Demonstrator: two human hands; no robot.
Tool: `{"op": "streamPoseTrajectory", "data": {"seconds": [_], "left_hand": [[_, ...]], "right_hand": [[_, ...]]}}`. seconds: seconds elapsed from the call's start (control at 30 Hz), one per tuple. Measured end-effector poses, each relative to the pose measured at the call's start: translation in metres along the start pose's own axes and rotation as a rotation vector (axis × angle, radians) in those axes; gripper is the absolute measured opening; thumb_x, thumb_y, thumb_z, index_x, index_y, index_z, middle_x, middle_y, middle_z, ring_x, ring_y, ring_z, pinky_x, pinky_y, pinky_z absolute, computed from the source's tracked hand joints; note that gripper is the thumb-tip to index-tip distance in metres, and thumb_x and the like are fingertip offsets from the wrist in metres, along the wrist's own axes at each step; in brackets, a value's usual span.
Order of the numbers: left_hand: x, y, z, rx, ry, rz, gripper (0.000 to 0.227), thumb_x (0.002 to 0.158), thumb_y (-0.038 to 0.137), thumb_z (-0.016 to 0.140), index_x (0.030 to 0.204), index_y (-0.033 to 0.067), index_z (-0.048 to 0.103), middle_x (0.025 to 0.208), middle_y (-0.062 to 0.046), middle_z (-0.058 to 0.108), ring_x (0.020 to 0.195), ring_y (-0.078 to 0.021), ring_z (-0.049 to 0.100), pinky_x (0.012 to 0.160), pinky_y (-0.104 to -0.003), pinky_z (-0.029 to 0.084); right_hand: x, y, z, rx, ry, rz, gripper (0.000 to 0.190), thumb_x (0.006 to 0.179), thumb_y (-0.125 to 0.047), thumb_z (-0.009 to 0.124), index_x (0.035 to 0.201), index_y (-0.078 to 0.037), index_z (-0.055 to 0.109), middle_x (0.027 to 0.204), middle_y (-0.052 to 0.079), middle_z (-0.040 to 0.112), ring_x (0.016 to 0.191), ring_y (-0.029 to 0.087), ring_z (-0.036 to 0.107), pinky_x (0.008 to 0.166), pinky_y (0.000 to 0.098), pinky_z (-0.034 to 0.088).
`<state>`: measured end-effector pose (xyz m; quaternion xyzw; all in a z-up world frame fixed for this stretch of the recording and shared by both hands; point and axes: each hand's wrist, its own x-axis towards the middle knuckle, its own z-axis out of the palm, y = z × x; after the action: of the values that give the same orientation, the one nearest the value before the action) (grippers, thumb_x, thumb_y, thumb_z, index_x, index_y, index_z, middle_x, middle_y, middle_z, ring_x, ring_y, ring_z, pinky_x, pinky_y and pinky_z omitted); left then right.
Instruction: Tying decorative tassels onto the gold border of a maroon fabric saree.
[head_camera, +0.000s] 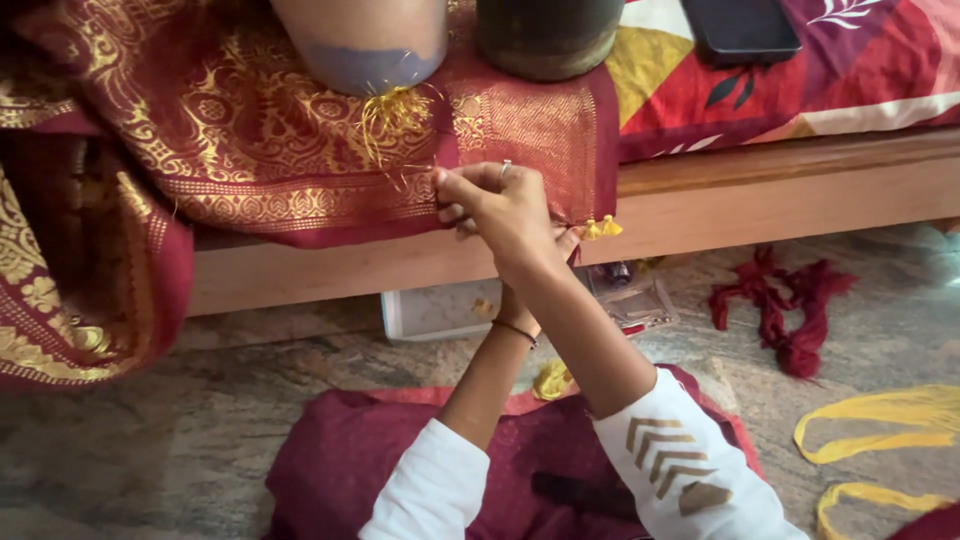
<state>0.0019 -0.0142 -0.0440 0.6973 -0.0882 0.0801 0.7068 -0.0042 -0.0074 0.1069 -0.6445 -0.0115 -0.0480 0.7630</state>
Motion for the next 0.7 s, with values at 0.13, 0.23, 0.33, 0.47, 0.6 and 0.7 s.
{"op": "streamPoseTrajectory", "data": {"seconds": [0.13,0.23,0.33,0.47,0.6,0.7], "left_hand": [[0.001,-0.025,-0.013,0.102,-0.043,0.125,0.042,0.097,0.033,0.067,0.129,0.0067,0.063,0.115,-0.01,0.069,0.104,-0.0204,0.067,0.085,-0.035,0.051],[0.03,-0.151,0.006,0.75,0.083,0.416,0.042,0.111,0.023,0.053,0.146,-0.0013,0.053,0.128,-0.014,0.064,0.113,-0.0223,0.067,0.087,-0.034,0.053],[0.014,-0.069,-0.002,0.316,0.069,0.099,0.049,0.102,0.031,0.055,0.138,-0.0014,0.049,0.114,-0.014,0.066,0.103,-0.0222,0.066,0.08,-0.038,0.053],[0.001,-0.018,-0.012,-0.069,0.001,-0.002,0.037,0.096,0.025,0.065,0.121,-0.0015,0.062,0.108,-0.015,0.074,0.1,-0.0225,0.073,0.078,-0.038,0.06],[-0.002,0.022,-0.02,-0.529,-0.145,-0.202,0.049,0.098,0.041,0.058,0.116,-0.0025,0.072,0.099,-0.011,0.079,0.09,-0.0154,0.072,0.082,-0.03,0.058],[-0.004,0.046,-0.021,0.024,-0.025,-0.12,0.033,0.094,0.028,0.07,0.11,0.0001,0.078,0.088,-0.007,0.08,0.079,-0.0094,0.069,0.073,-0.027,0.055]], "right_hand": [[-0.01,0.011,-0.004,0.008,0.031,-0.107,0.021,0.095,-0.009,0.071,0.103,0.01,0.076,0.083,0.011,0.076,0.07,0.013,0.073,0.064,0.0246,0.062],[-0.02,0.011,-0.012,0.081,0.078,-0.057,0.017,0.094,-0.004,0.069,0.105,0.008,0.074,0.085,0.009,0.077,0.067,0.013,0.073,0.064,0.0261,0.063],[-0.036,0.003,-0.02,-0.029,0.102,-0.112,0.019,0.093,-0.006,0.069,0.107,0.005,0.074,0.084,0.007,0.076,0.068,0.01,0.071,0.062,0.0243,0.062],[-0.06,-0.006,-0.038,-0.17,0.145,-0.104,0.016,0.095,-0.01,0.073,0.099,0.005,0.078,0.075,0.007,0.072,0.063,0.009,0.066,0.058,0.0225,0.054],[-0.122,-0.055,-0.053,-0.357,0.106,-0.106,0.013,0.087,-0.009,0.074,0.083,0.003,0.077,0.067,0.005,0.071,0.057,0.01,0.063,0.051,0.0236,0.049],[-0.209,-0.082,-0.09,-0.338,0.067,-0.045,0.017,0.086,-0.01,0.075,0.076,0.003,0.075,0.059,0.006,0.067,0.051,0.011,0.06,0.046,0.0261,0.045]]}}
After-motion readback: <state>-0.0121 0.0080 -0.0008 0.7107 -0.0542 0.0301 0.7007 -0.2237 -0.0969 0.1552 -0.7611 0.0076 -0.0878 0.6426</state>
